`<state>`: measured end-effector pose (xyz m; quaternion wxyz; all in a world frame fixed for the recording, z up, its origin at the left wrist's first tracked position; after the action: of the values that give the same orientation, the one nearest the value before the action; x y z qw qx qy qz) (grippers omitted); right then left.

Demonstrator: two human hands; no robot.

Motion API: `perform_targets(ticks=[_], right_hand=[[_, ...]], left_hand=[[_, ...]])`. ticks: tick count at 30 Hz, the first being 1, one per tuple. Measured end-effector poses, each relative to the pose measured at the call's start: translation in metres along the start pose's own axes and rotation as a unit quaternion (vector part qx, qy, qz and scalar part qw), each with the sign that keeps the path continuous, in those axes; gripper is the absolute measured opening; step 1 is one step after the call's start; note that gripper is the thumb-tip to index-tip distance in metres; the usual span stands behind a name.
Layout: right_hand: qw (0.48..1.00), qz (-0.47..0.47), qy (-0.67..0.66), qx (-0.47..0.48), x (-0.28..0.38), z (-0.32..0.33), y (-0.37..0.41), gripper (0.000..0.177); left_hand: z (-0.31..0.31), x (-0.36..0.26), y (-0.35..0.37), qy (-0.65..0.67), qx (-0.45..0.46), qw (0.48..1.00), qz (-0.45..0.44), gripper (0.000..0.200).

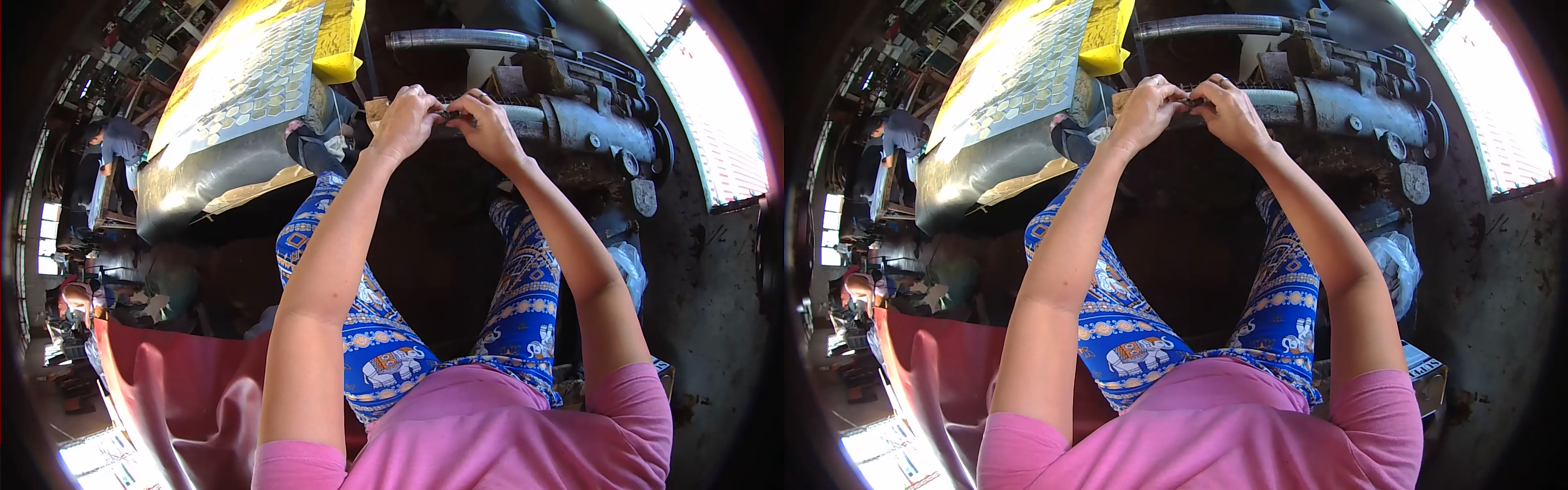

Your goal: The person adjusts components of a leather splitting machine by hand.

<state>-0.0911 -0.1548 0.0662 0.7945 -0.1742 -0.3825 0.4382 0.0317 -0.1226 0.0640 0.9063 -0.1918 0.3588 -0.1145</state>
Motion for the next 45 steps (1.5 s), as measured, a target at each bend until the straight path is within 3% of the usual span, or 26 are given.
perform_targets(ticks=[15, 18, 21, 27, 30, 33, 36, 39, 45], right_hand=[[0.995, 0.039, -0.046, 0.085, -0.016, -0.012, -0.018, 0.010], [0.995, 0.037, -0.044, 0.087, -0.018, -0.014, -0.019, 0.010], [0.995, 0.034, -0.040, 0.090, -0.019, -0.016, -0.021, 0.010], [0.996, 0.013, 0.000, 0.084, -0.030, -0.026, -0.025, 0.012], [0.997, 0.026, -0.013, 0.072, -0.032, -0.027, -0.025, 0.014], [0.995, 0.045, -0.021, 0.084, -0.031, -0.024, -0.026, 0.015], [0.993, -0.015, -0.042, 0.105, -0.033, -0.017, -0.021, 0.015], [0.998, -0.024, -0.052, 0.038, -0.023, -0.004, -0.010, 0.018], [0.999, 0.014, -0.040, 0.015, -0.011, -0.003, -0.001, 0.020]], left_hand=[[-0.003, 0.003, 0.010, 0.008, 0.007, 1.000, 0.021, 0.032], [0.002, 0.005, 0.011, 0.069, -0.058, 0.994, 0.056, 0.030], [-0.001, 0.005, 0.009, 0.032, -0.054, 0.997, 0.035, 0.029], [0.016, -0.014, 0.011, -0.117, -0.137, 0.981, -0.071, 0.031], [0.010, 0.003, 0.003, -0.037, -0.056, 0.998, -0.005, 0.024], [0.014, -0.002, 0.002, 0.038, -0.044, 0.998, 0.039, 0.016], [0.008, 0.002, 0.000, 0.032, -0.016, 0.999, 0.023, 0.019], [0.006, 0.008, 0.000, 0.017, -0.010, 0.999, 0.036, 0.019], [0.005, 0.005, -0.002, -0.002, 0.023, 0.999, 0.031, 0.016]])
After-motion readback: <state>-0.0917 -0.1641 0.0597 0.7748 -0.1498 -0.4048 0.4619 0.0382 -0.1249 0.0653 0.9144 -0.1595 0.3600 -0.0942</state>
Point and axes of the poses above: each hand's wrist, its own y-axis away from the middle knuckle, its own z-axis out of the back of the hand, x = y × z, the point moved 8 cm from there along -y, towards the middle knuckle, and after that the axes turned 11 degrees about y, right-handed, at the moved point
